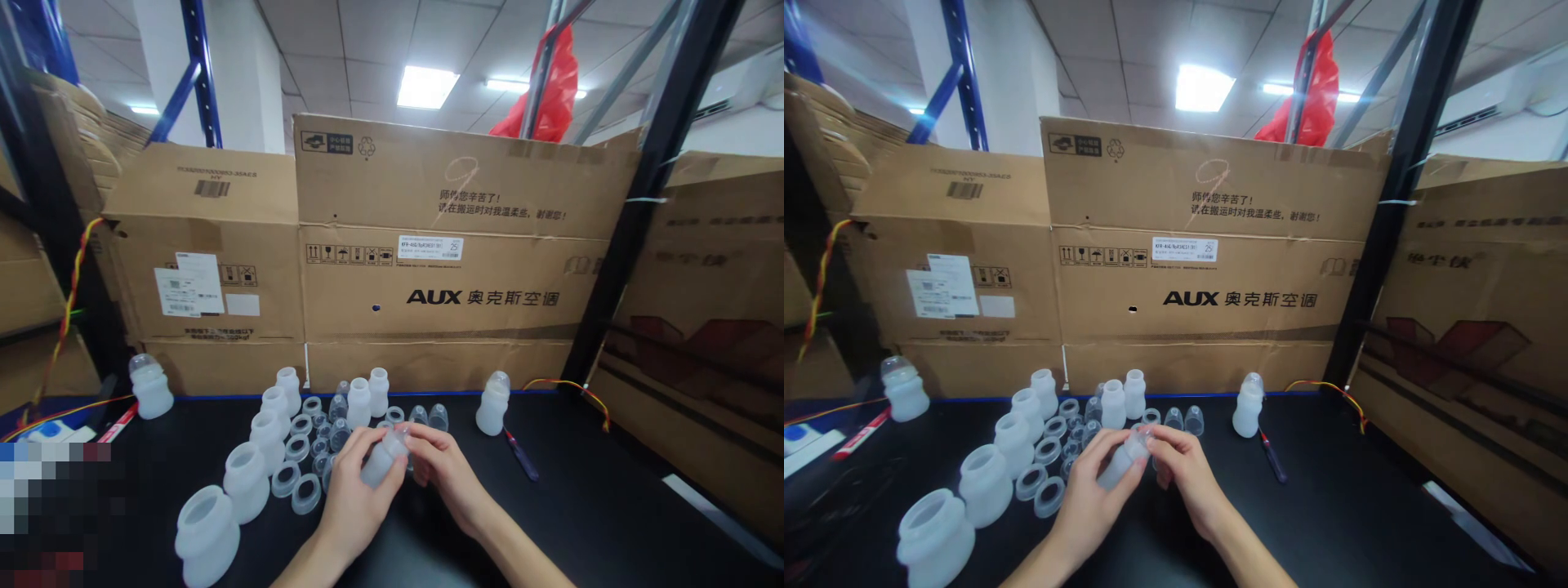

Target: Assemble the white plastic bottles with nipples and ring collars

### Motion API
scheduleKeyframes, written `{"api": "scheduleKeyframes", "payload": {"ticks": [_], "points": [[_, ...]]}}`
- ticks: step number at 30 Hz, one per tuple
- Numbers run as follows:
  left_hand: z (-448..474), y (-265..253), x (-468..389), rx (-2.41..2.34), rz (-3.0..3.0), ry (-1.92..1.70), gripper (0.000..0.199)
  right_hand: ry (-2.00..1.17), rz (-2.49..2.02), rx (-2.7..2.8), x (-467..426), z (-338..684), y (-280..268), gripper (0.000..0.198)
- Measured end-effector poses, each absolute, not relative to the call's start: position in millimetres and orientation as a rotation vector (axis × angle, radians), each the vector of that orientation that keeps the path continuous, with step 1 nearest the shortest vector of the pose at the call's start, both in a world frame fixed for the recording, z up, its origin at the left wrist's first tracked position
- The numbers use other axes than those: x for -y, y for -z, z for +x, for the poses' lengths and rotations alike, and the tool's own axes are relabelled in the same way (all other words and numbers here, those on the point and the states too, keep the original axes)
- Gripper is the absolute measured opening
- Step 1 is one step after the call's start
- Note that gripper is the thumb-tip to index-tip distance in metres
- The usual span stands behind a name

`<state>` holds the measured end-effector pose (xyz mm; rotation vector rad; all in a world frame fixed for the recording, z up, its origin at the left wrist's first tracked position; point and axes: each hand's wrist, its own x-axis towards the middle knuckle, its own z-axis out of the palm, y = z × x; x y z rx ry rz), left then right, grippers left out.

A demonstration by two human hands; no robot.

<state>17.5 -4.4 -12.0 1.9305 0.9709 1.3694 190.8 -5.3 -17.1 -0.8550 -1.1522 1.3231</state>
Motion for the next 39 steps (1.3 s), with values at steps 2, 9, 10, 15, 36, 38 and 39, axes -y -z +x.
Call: {"api": "scheduleKeyframes", "payload": {"ticks": [2, 9, 10, 15, 36, 38, 39], "points": [[17.6, 13.1, 5.2, -0.964, 1.926, -1.355, 0.023, -1.318, -0.843, 1.169, 6.6, 191.2, 15.5, 0.034], [18.2, 14.6, 3.9, -0.927, 1.891, -1.341, 0.022, -1.309, -0.830, 1.197, 7.6, 192.0, 14.7, 0.035], [18.0, 14.7, 3.0, -0.928, 1.885, -1.340, 0.022, -1.319, -0.837, 1.187, 7.5, 191.5, 14.8, 0.037], [16.9, 15.0, 0.7, -0.940, 1.854, -1.346, 0.024, -1.400, -0.830, 1.110, 8.8, 188.0, 12.9, 0.046], [14.6, 24.4, 5.4, -1.019, 2.357, -1.631, 0.039, -1.229, -0.759, 1.381, 7.9, 202.9, 10.6, 0.045], [14.5, 24.9, 4.2, -1.027, 2.352, -1.641, 0.039, -1.209, -0.773, 1.389, 8.0, 203.2, 10.1, 0.046], [14.4, 25.1, 3.5, -1.032, 2.345, -1.641, 0.039, -1.201, -0.778, 1.388, 7.9, 203.5, 9.8, 0.047]]}}
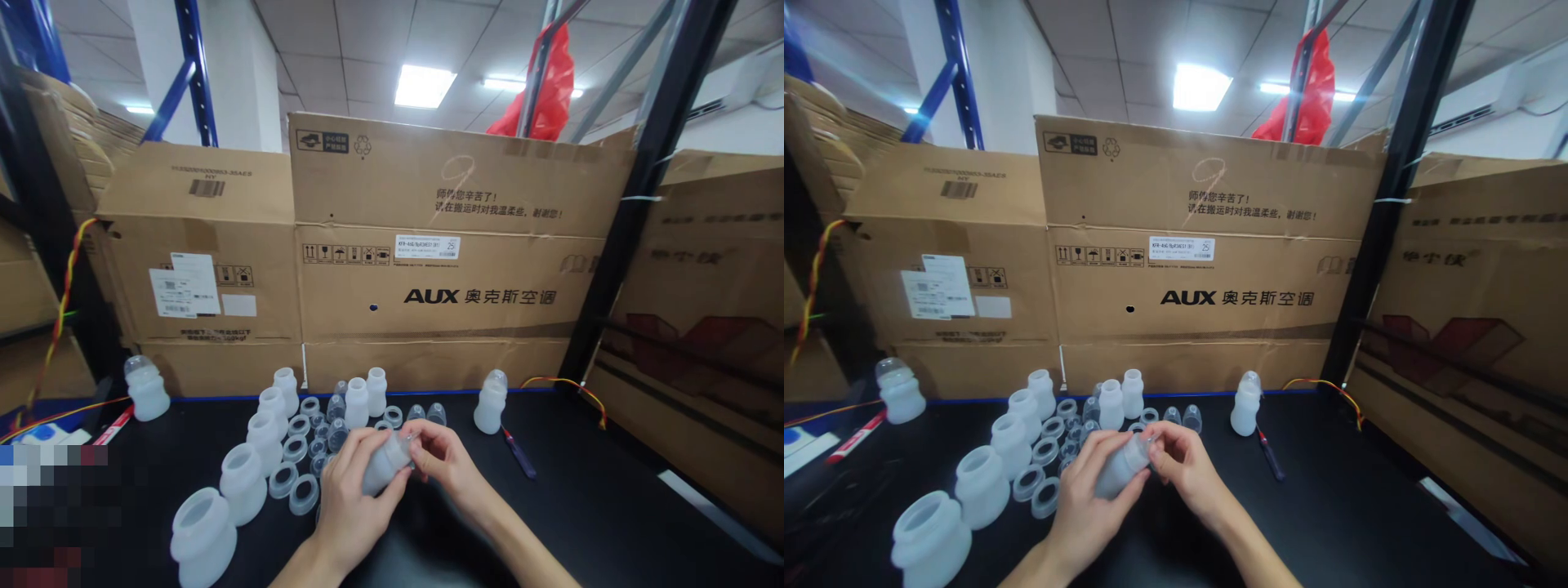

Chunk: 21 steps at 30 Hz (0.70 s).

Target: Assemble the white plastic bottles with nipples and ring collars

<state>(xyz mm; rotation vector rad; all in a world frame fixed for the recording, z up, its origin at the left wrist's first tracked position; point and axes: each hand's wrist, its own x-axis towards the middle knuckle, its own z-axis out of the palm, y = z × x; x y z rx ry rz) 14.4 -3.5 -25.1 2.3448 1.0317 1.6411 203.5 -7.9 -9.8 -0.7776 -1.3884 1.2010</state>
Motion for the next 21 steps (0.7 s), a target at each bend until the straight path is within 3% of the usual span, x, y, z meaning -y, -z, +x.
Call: {"api": "scheduleKeyframes", "payload": {"ticks": [9, 16, 21], "points": [[15.1, 22.0, 5.4, -1.046, 2.317, -1.649, 0.038, -1.184, -0.759, 1.408, 5.8, 212.9, 0.2, 0.048], [16.0, 20.2, 4.7, -1.076, 2.220, -1.568, 0.029, -0.531, -1.233, 1.516, -9.3, 246.6, 10.8, 0.025], [15.5, 20.0, 2.0, -1.077, 2.105, -1.512, 0.026, -0.467, -1.388, 1.834, -8.6, 260.6, 17.8, 0.026]]}}
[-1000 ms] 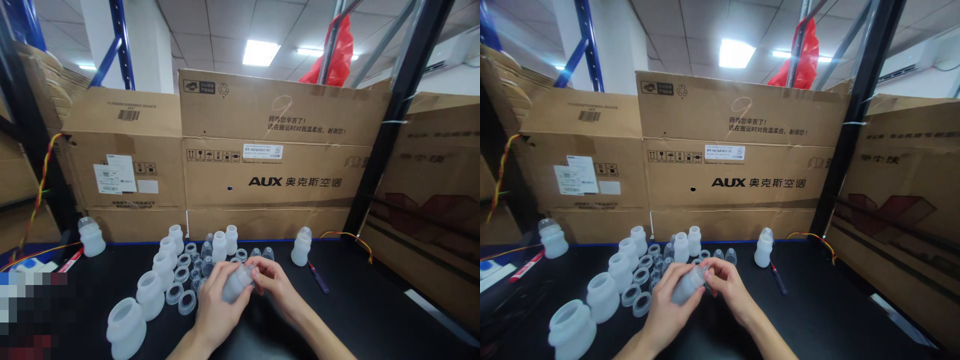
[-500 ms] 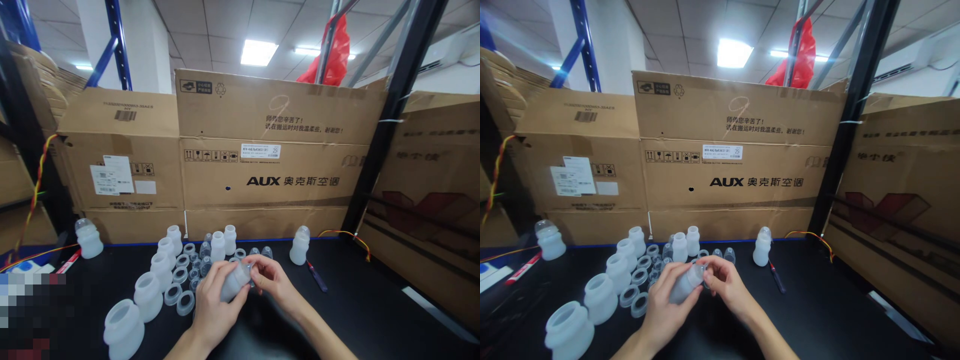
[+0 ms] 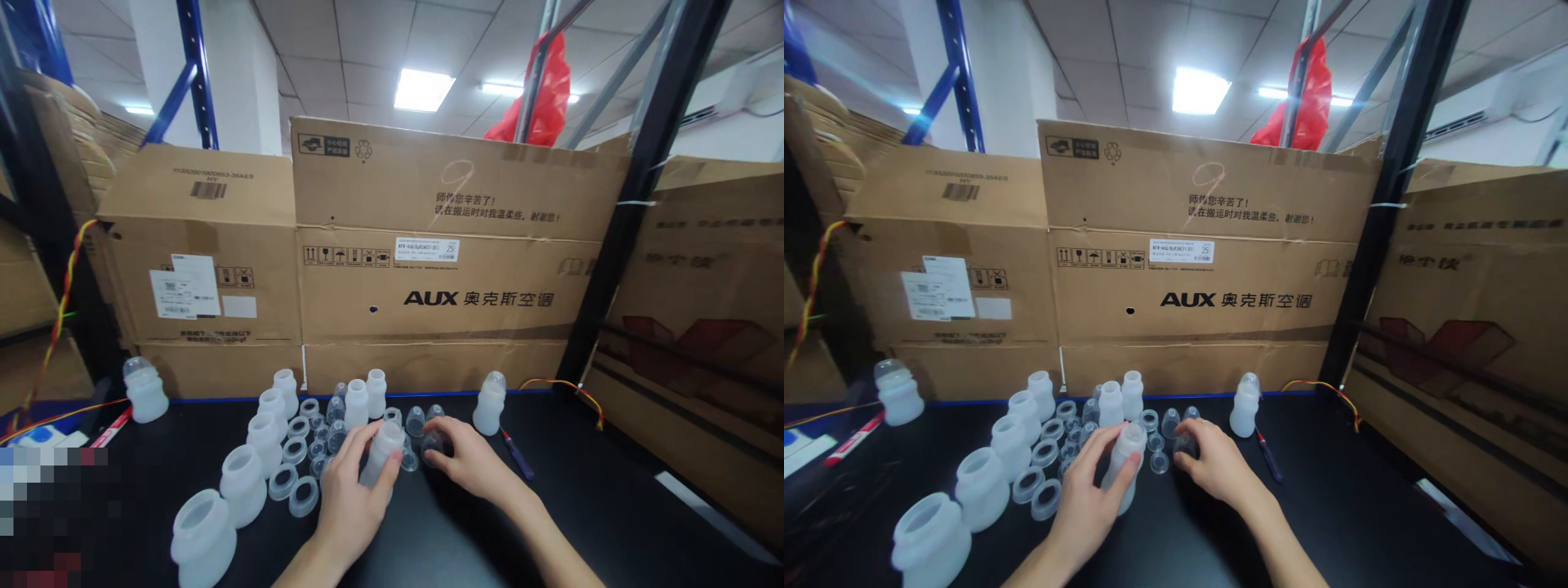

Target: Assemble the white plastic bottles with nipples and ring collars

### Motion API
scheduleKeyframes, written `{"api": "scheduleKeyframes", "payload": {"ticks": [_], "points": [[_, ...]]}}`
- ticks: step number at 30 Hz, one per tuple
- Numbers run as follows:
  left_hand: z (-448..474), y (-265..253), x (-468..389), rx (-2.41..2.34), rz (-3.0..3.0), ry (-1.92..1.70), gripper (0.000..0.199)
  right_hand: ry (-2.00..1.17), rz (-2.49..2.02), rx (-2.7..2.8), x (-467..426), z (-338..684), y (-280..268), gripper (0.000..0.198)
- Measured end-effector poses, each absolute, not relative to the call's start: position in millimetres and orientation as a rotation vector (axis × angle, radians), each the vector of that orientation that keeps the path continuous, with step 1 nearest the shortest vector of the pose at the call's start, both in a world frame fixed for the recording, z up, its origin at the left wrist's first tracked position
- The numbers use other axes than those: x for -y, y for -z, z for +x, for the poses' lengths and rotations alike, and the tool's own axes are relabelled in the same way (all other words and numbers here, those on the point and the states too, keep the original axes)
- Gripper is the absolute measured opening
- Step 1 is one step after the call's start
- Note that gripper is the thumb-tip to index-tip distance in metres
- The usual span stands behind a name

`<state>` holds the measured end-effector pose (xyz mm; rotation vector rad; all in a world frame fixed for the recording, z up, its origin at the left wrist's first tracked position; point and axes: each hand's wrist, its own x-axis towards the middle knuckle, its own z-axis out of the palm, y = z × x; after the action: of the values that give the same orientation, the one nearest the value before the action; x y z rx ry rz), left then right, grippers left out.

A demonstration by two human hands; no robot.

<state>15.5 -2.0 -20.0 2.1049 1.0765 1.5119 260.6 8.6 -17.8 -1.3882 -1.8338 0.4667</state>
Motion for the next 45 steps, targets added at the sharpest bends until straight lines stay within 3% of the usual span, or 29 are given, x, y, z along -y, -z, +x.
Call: {"api": "scheduleKeyframes", "payload": {"ticks": [7, 13, 22, 27, 32, 35, 37, 39, 45], "points": [[17.7, 19.6, 4.2, -1.133, 2.132, -1.386, 0.028, -0.681, -1.097, 1.434, -3.8, 241.9, -1.1, 0.043], [17.4, 21.1, 3.4, -1.018, 2.107, -1.375, 0.029, -0.940, -0.910, 1.519, 2.5, 223.1, 5.3, 0.041], [20.1, 14.8, 0.0, -0.941, 1.654, -1.155, 0.071, -1.055, -0.829, 1.597, 10.9, 227.6, -7.8, 0.037], [25.5, -4.6, 4.9, -0.634, 1.319, -1.064, 0.073, -1.251, -0.619, 1.421, 18.7, 215.0, -12.2, 0.040], [34.3, 13.5, 3.3, -0.846, 1.634, -1.340, 0.042, -0.932, -0.874, 1.373, 12.6, 217.5, -11.2, 0.044], [28.2, 34.9, -9.6, -0.918, 2.210, -1.647, 0.038, -0.466, -1.132, 1.422, -0.5, 244.3, -4.9, 0.045], [21.0, 43.6, -19.3, -0.912, 2.452, -1.713, 0.025, -0.143, -1.288, 1.392, -10.2, 267.7, 0.6, 0.048], [14.4, 47.1, -26.7, -0.905, 2.601, -1.732, 0.016, -0.008, -1.450, 1.319, -17.6, 289.3, 6.1, 0.055], [7.2, 62.4, -39.3, -1.084, 2.827, -1.474, 0.020, 0.121, -1.780, 1.245, -23.7, 320.9, 20.1, 0.065]]}}
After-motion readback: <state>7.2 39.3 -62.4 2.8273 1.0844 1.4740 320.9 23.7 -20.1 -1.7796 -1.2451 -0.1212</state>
